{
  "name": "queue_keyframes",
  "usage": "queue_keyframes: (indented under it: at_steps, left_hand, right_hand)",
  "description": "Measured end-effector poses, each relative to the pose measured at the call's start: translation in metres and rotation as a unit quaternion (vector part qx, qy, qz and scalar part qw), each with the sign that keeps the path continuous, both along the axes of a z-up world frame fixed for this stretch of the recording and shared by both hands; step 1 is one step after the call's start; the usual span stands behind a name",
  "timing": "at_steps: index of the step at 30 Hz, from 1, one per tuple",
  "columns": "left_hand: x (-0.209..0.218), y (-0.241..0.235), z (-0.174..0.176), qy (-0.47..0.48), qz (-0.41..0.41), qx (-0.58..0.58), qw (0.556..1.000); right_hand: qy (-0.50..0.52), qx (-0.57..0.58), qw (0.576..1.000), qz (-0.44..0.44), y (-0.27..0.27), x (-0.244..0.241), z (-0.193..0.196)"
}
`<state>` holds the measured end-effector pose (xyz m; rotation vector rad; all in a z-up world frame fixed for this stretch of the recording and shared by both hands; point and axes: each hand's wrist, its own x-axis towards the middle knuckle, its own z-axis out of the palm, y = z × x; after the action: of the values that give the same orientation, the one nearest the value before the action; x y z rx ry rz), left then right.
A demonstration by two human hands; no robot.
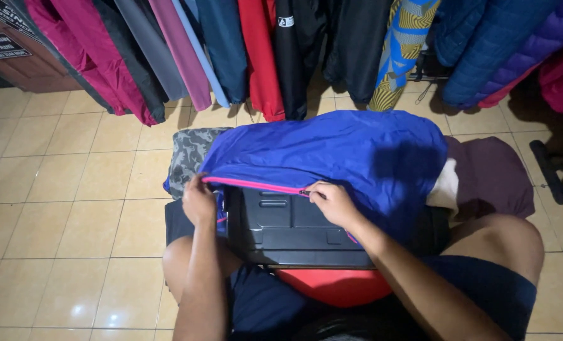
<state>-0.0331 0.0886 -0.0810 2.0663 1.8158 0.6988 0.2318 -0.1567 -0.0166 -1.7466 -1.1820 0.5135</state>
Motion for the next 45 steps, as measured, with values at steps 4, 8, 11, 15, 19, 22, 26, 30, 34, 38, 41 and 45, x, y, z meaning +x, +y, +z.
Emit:
queue_keyframes:
  at_steps: [4,8,11,15,19,22,26,30,34,38,41,45]
  left_hand:
    - [0.021,-0.040,0.029,0.042,-0.045,-0.035,0.998]
    - [0.052,-0.092,0.069,0.078,-0.290,-0.040,0.953]
    - [0.075,-0.111,0.021,0.121,-0.369,0.077,0.919]
    - [0.087,-0.098,-0.025,0.135,-0.329,0.209,0.911]
    - [0.088,-0.097,0.007,0.127,-0.313,0.195,0.921]
    - [0.086,-0.094,0.015,0.141,-0.298,0.193,0.924]
    - [0.083,-0.089,0.019,0.158,-0.289,0.182,0.926]
    - [0.090,-0.085,0.015,0.167,-0.286,0.221,0.917]
    - [0.100,-0.084,0.032,0.161,-0.293,0.222,0.916]
    - [0.121,-0.082,0.054,0.130,-0.285,0.202,0.928]
    - [0.139,-0.082,0.065,0.108,-0.277,0.170,0.939]
    - [0.150,-0.068,0.068,0.096,-0.258,0.135,0.952]
  right_hand:
    - [0.040,-0.039,0.998,-0.018,-0.002,0.007,-0.028]
    - [0.068,-0.051,0.996,-0.031,-0.002,0.009,-0.034]
    - [0.050,-0.062,0.996,-0.032,0.001,0.004,-0.035]
    - [-0.001,-0.083,0.996,-0.037,-0.005,0.004,-0.025]
    - [-0.002,-0.081,0.995,-0.054,-0.027,0.022,-0.017]
    - [0.001,-0.105,0.992,-0.070,-0.048,0.041,-0.004]
    - [0.015,-0.135,0.988,-0.078,-0.076,0.067,-0.007]
    - [0.011,-0.170,0.982,-0.082,-0.097,0.096,-0.027]
    - [0.027,-0.182,0.979,-0.088,-0.118,0.099,0.010]
    - [0.044,-0.176,0.979,-0.090,-0.135,0.104,0.037]
    - [0.070,-0.192,0.973,-0.108,-0.140,0.117,0.036]
    - [0.172,-0.218,0.948,-0.159,-0.158,0.123,0.049]
